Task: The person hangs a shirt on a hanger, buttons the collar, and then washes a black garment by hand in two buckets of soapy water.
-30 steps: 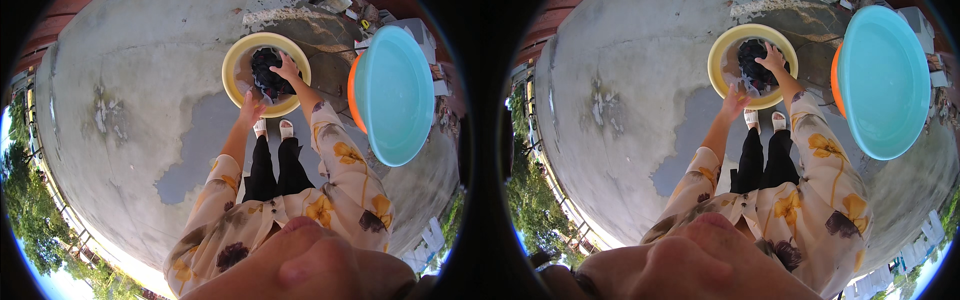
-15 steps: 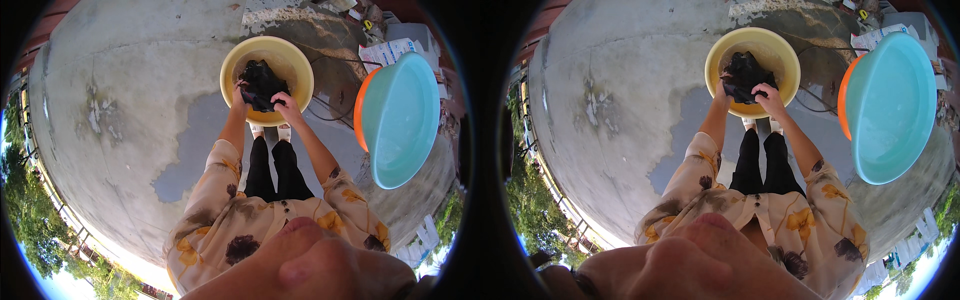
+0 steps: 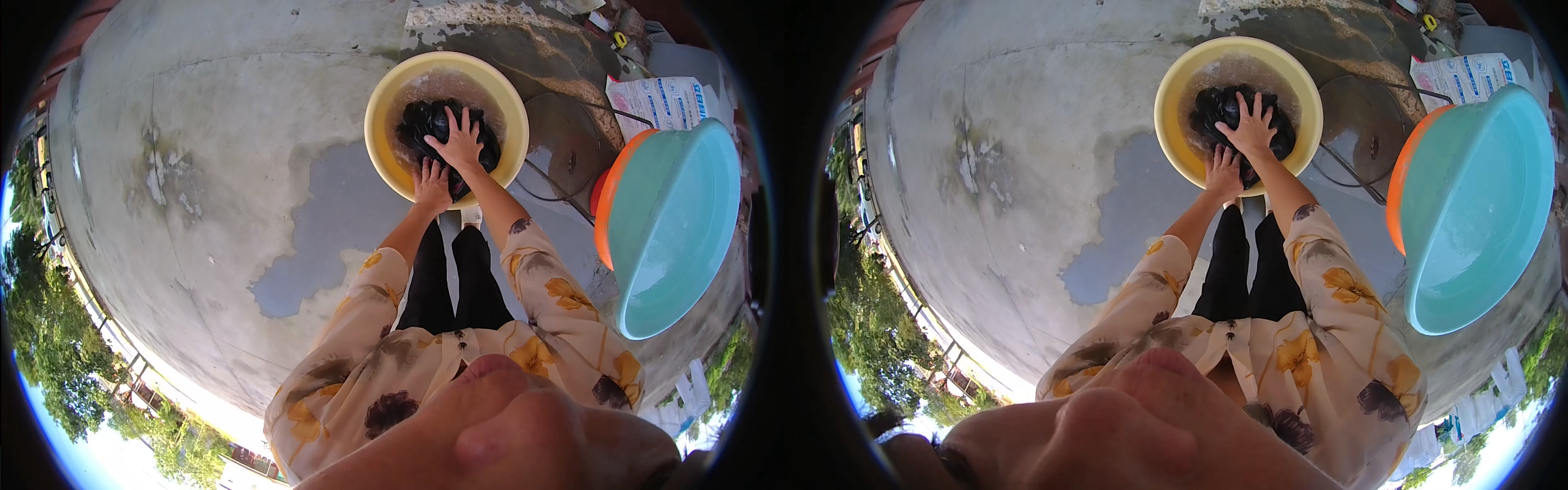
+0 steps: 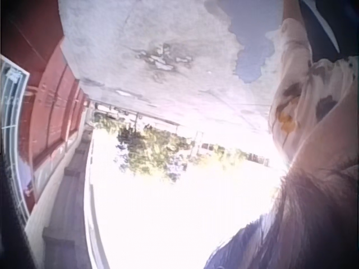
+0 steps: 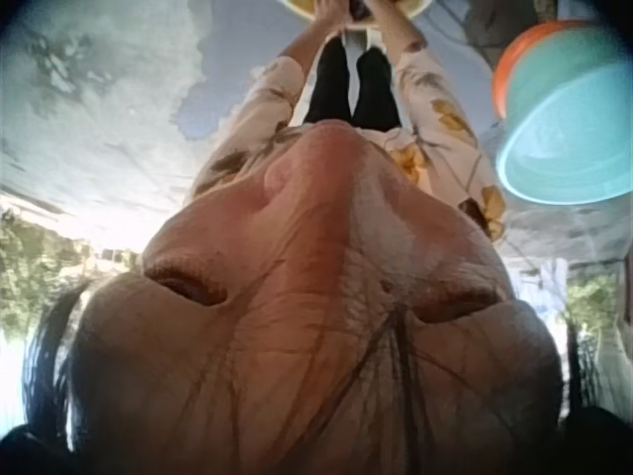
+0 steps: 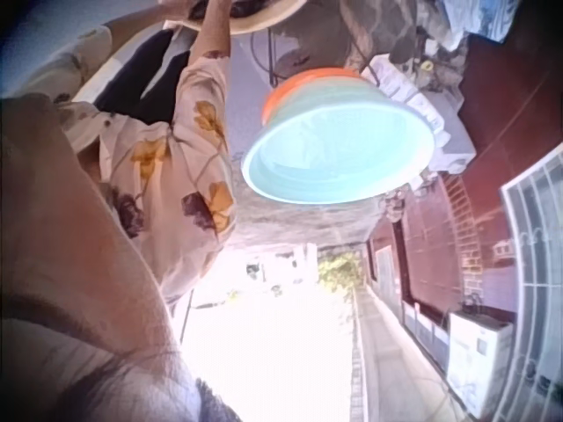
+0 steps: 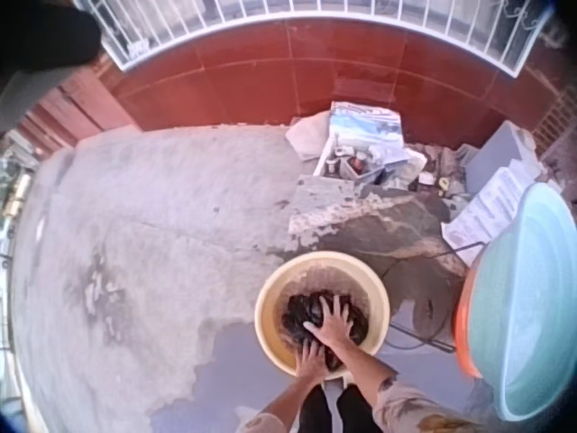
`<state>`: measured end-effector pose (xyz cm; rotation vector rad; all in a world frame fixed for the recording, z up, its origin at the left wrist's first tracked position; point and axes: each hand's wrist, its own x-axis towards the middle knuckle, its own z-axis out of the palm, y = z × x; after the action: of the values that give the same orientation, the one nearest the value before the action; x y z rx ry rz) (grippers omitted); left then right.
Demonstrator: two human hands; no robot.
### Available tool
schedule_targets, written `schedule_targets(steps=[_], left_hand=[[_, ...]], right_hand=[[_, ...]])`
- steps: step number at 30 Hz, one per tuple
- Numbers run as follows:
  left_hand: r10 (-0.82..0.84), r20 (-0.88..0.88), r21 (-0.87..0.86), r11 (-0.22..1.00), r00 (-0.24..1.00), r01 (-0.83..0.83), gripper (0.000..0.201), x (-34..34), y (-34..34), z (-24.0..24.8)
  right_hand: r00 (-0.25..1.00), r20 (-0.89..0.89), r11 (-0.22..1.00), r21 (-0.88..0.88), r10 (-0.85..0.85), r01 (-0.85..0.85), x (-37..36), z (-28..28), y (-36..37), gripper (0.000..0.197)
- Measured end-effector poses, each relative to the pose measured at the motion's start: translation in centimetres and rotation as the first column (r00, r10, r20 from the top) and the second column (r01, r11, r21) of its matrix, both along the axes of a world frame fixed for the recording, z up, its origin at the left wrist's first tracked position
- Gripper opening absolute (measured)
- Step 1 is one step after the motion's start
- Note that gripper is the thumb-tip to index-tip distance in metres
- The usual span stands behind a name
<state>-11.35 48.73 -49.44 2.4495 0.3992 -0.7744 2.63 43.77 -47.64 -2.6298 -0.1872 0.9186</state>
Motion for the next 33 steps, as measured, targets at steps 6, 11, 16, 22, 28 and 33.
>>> schedule_targets(steps=[6, 11, 16, 22, 28, 33], left_hand=[[0.833, -0.405, -0.555, 0.104, 0.378, -0.825, 0.043, 3.1, 6.2, -3.7], [0.610, -0.791, -0.422, -0.481, 0.053, -0.768, 0.072, 6.5, 8.4, -3.1], [0.547, -0.799, -0.571, -0.556, 0.251, -0.604, 0.050, 9.0, 11.0, -1.9], [0.889, -0.343, -0.872, -0.182, 0.303, -0.454, 0.035, 9.2, 8.7, 4.9], [0.351, 0.536, -0.283, 0.931, 0.768, -0.228, 0.068, 3.3, 5.2, 6.4], [0.042, 0.147, 0.098, 0.994, 0.988, -0.057, 0.076, 3.4, 1.4, 2.6]], right_hand=[[0.959, 0.284, 0.989, -0.138, -0.013, 0.054, 2.8, -6.0, 2.2, 0.064], [0.894, -0.204, 0.722, 0.531, -0.399, 0.443, 5.6, -3.8, 0.1, 0.047], [0.986, 0.156, 0.597, 0.786, 0.058, -0.159, -0.5, 5.8, -0.2, 0.037], [0.877, -0.231, 0.570, 0.685, -0.421, 0.454, -0.2, 4.3, -8.0, 0.051], [0.876, -0.207, 0.585, 0.675, -0.435, 0.449, 0.1, 0.0, -10.7, 0.062], [0.973, 0.176, 0.978, 0.173, -0.151, 0.120, -0.5, -1.0, -3.9, 0.066]])
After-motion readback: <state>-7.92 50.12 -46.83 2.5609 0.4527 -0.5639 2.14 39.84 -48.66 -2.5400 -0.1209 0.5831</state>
